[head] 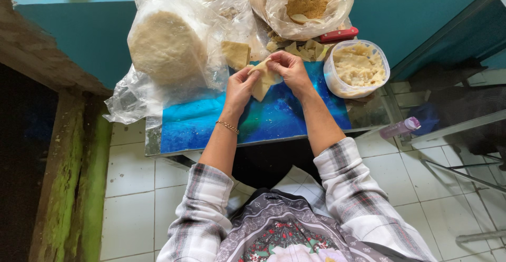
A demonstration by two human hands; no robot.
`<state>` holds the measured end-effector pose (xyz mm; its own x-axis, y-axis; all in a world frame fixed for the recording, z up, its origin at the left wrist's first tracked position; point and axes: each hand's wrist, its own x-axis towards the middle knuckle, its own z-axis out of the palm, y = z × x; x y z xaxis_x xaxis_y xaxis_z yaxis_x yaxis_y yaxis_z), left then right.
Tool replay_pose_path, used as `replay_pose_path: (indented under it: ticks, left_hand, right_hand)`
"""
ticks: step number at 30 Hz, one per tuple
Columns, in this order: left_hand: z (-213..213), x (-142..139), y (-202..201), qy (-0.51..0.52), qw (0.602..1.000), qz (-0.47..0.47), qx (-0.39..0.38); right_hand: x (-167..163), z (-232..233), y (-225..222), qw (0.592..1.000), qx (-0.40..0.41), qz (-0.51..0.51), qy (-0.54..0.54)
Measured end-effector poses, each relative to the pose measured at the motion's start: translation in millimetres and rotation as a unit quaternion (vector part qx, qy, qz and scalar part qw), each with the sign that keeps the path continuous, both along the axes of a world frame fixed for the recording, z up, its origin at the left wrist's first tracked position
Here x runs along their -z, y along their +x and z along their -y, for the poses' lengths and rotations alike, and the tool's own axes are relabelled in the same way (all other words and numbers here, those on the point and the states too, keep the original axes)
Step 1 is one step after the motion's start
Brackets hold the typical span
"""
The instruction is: The person sits at a small table and folds triangular pastry wrappers one at a time, spooning filling from a plastic container onto each wrapper, folding the dough over the filling and pressing the edges closed, then setting the folded pastry on the table. The person reaches into a bag of brown filling material between folds.
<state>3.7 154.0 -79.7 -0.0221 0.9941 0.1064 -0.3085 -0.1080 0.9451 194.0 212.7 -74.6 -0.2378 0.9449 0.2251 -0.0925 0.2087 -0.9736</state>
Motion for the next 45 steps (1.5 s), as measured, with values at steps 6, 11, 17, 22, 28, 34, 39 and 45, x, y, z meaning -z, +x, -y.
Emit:
replay_pose_path:
  ticks: [6, 11, 17, 22, 28, 34, 39, 45]
  left_hand:
    - [16.5, -15.9, 3.1, 0.108, 0.955, -0.207, -0.181]
    - [30.2, -37.5, 7.5, 0.058, 0.955, -0.212, -0.198]
    - [34.3, -47.1, 8.1, 0.163, 0.947, -0.162, -0.223]
    - [34.7, -47.2, 7.8, 0.122, 0.939, -0.209, -0.246]
    - [34.6, -46.5, 7.8, 0.257, 0.878, -0.239, -0.327]
    - [31.2, -45.5, 5.6, 0.203, 0.897, -0.189, -0.345]
    - [32.8, -48.2, 5.2, 0.231, 0.902, -0.162, -0.326]
    - [34.8, -50.6, 5.0, 0.188, 0.923, -0.16, -0.295]
  right_hand:
    - [9.6, -5.2, 0.3, 0.979, 0.081, 0.186, 0.017]
    - [3.1, 1.2, -4.9, 0.94, 0.13, 0.294, 0.115]
    - [-6.9, 11.7, -11.2, 0.913, 0.15, 0.337, 0.173]
    - [-28.0, 26.4, -16.2, 0.872, 0.206, 0.345, 0.278]
    - [-44.7, 43.5, -25.1, 0.865, 0.086, 0.425, 0.251]
    - [-39.9, 47.7, -25.8, 0.823, 0.08, 0.446, 0.344]
    - [-39.8, 63.3, -23.6, 0.829, 0.102, 0.454, 0.31]
    - [-28.6, 65.7, -24.5, 0.858, 0.113, 0.381, 0.326]
